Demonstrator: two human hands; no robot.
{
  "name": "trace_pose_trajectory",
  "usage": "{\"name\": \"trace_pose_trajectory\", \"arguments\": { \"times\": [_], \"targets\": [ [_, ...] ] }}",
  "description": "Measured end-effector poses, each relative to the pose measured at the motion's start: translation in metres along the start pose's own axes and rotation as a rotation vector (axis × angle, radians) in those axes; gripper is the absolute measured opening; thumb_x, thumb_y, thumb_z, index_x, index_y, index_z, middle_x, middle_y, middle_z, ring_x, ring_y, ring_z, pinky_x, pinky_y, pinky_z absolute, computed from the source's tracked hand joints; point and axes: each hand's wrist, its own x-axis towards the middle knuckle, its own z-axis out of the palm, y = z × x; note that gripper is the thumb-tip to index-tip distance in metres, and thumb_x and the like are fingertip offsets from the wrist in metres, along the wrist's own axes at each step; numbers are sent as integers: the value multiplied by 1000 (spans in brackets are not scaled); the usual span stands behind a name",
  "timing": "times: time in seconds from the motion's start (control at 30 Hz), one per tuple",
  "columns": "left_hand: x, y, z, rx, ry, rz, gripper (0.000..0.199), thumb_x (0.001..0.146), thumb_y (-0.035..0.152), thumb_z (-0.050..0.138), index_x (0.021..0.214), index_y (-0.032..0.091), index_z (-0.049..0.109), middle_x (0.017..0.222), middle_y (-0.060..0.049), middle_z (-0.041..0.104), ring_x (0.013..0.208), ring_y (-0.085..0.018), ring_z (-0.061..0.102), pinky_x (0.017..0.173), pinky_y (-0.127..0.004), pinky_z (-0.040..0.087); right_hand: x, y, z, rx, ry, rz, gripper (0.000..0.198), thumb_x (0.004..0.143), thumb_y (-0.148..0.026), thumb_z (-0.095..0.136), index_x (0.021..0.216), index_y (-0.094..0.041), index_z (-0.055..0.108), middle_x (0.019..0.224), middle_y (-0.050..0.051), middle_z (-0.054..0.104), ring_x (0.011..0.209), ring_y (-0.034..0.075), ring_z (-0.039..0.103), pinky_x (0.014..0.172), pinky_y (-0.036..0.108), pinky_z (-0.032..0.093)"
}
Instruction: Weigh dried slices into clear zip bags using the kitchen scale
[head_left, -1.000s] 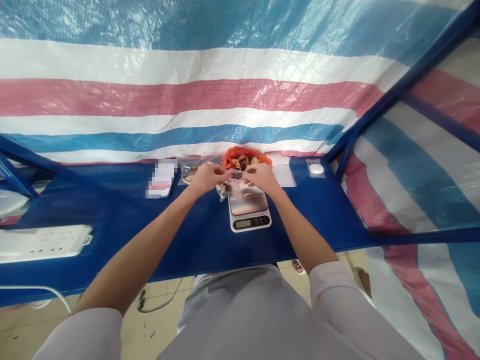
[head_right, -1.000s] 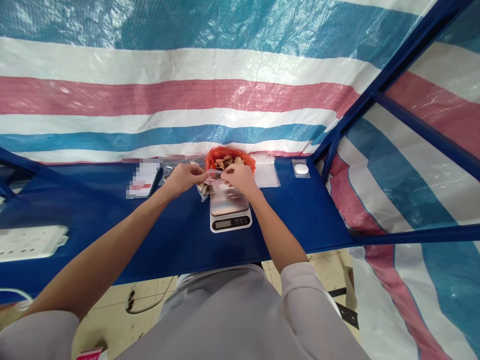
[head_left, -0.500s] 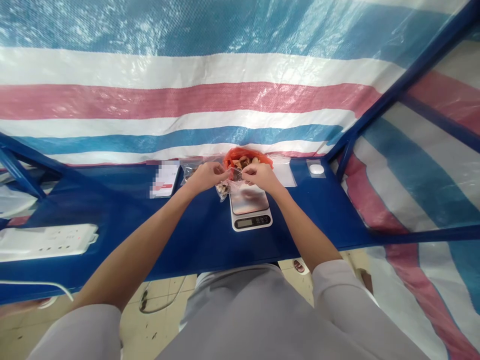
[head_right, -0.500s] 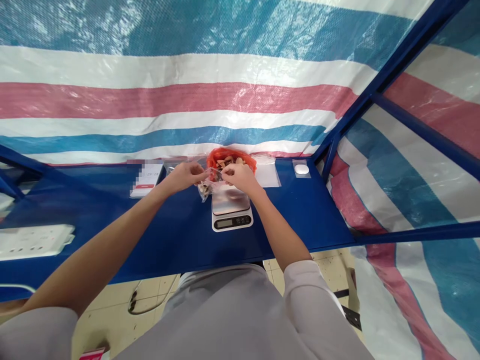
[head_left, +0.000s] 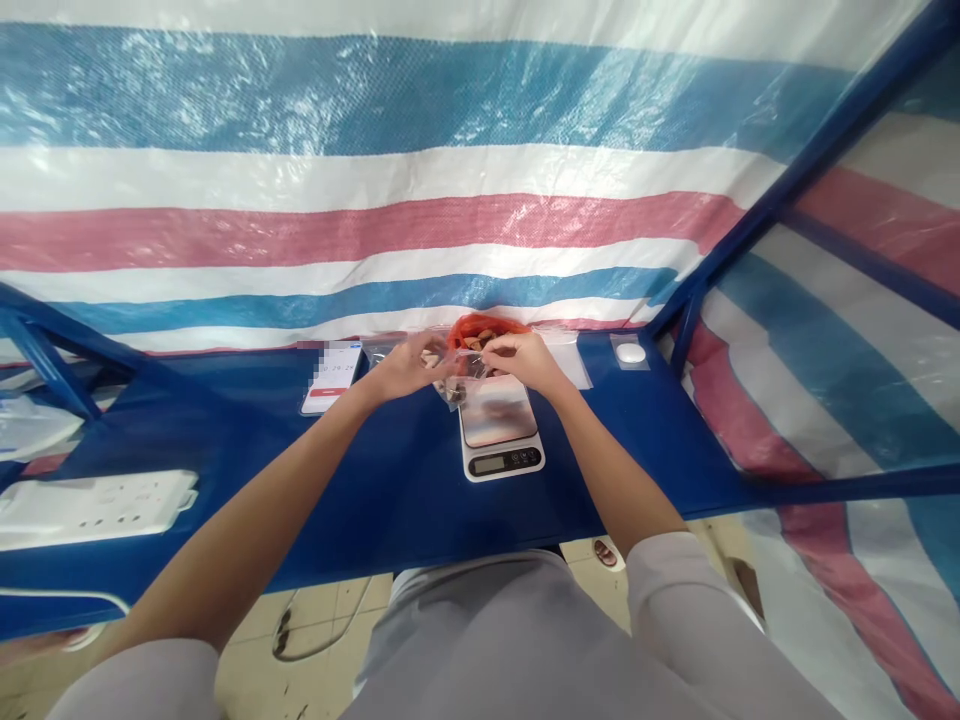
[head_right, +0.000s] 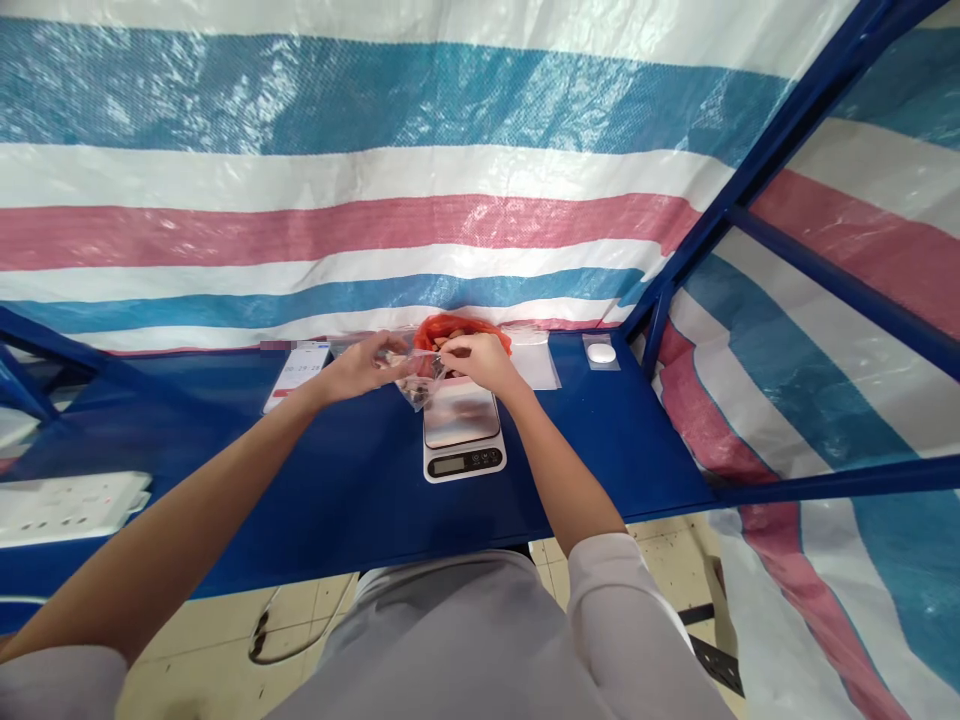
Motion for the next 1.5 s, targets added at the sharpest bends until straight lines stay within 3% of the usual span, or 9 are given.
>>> {"name": "trace_pose_trajectory", "arguments": {
  "times": [0.13,0.23,0.33,0.5,0.73,0.87,1.17,1.37,1.5],
  "targets": [
    [6,-1,-6,-130,-175,128,76,72,62,77,137,27,59,142,-9,61,131,-30,57,107,-43,47,7,-8,-7,98,-51,-30,23,80,-42,69,78,-20,76,75,1,71,71,17,65,69,30,53],
    [12,-1,-6,-140,-331,70,84,67,57,84,140,28,56,119,-7,74,114,-29,67,100,-43,52,12,-8,-12,150,-60,-40,26,81,-45,69,78,-20,76,77,2,71,70,17,63,66,30,53],
    [15,0,-2,-96,-421,34,70,73,55,80,132,24,62,102,-6,78,97,-27,72,90,-40,55,17,-4,-16,200,-45,-44,24,81,-44,70,75,-22,75,77,1,71,70,17,62,67,30,53],
    [22,-3,1,-10,-399,56,48,77,54,76,111,20,72,99,-7,77,87,-24,70,81,-35,54,22,16,-19,316,4,0,22,78,-42,72,75,-21,76,73,1,71,68,16,62,69,30,53],
    [32,4,-13,-14,-341,-62,58,74,50,73,124,22,65,102,-4,75,87,-23,69,75,-30,52,26,41,-26,357,195,96,30,71,-45,80,88,-21,80,89,4,78,80,20,70,78,34,59],
    [44,18,-25,169,-294,-128,46,74,50,69,111,23,69,85,-1,73,70,-19,65,59,-26,44,26,40,-31,365,346,49,31,70,-45,82,88,-21,81,99,6,80,94,23,72,92,37,58],
    [76,34,-29,288,-356,-111,38,77,46,67,109,26,69,90,-4,77,73,-22,70,62,-29,48,39,48,-19,309,198,95,28,79,-47,73,85,-20,80,91,4,79,90,22,72,84,34,58],
    [87,19,-34,267,-175,-131,55,74,61,70,115,23,68,104,-9,74,78,-23,69,65,-32,52,47,71,-21,418,270,196,32,73,-48,77,85,-19,78,87,5,79,87,24,73,80,35,59],
    [93,18,-35,243,-77,-170,48,76,57,69,108,22,69,87,-5,73,69,-19,65,63,-31,50,51,74,-23,477,304,234,41,71,-54,79,91,-18,76,96,8,79,90,24,74,80,36,61]
  ]
}}
